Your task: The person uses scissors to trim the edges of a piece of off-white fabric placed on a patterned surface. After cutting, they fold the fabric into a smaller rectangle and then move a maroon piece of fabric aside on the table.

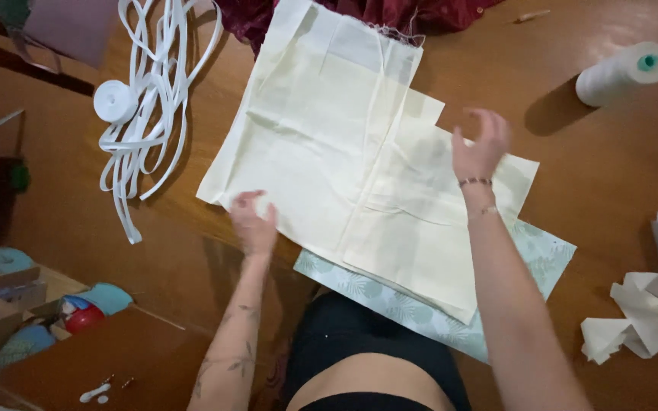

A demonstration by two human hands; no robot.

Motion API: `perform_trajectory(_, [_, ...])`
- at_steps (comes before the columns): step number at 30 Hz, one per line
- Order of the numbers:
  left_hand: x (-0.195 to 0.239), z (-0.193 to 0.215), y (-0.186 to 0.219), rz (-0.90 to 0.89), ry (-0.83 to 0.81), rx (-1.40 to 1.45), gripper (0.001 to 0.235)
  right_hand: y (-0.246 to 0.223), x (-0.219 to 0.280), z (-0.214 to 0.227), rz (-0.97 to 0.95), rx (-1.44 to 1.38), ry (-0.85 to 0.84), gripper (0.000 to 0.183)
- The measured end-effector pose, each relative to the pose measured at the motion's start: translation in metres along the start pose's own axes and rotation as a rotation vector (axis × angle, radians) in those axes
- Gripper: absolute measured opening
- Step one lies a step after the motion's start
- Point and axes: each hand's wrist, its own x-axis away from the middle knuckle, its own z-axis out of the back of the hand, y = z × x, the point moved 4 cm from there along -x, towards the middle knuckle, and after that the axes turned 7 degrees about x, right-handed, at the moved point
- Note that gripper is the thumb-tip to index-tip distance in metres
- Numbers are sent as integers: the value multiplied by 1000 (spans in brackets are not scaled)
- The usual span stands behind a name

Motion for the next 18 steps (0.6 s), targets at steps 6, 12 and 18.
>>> perform_trajectory(6, [65, -73, 114, -497, -512, 105, 24, 109, 104, 37, -465, 274, 169, 63])
perform_trajectory(12, [37, -127, 196, -534, -743, 57, 72, 63, 156, 87, -673, 88, -127, 70])
perform_trajectory(18, [-26, -209, 197, -427, -624, 192, 83, 133, 197, 86, -828, 266, -341, 59])
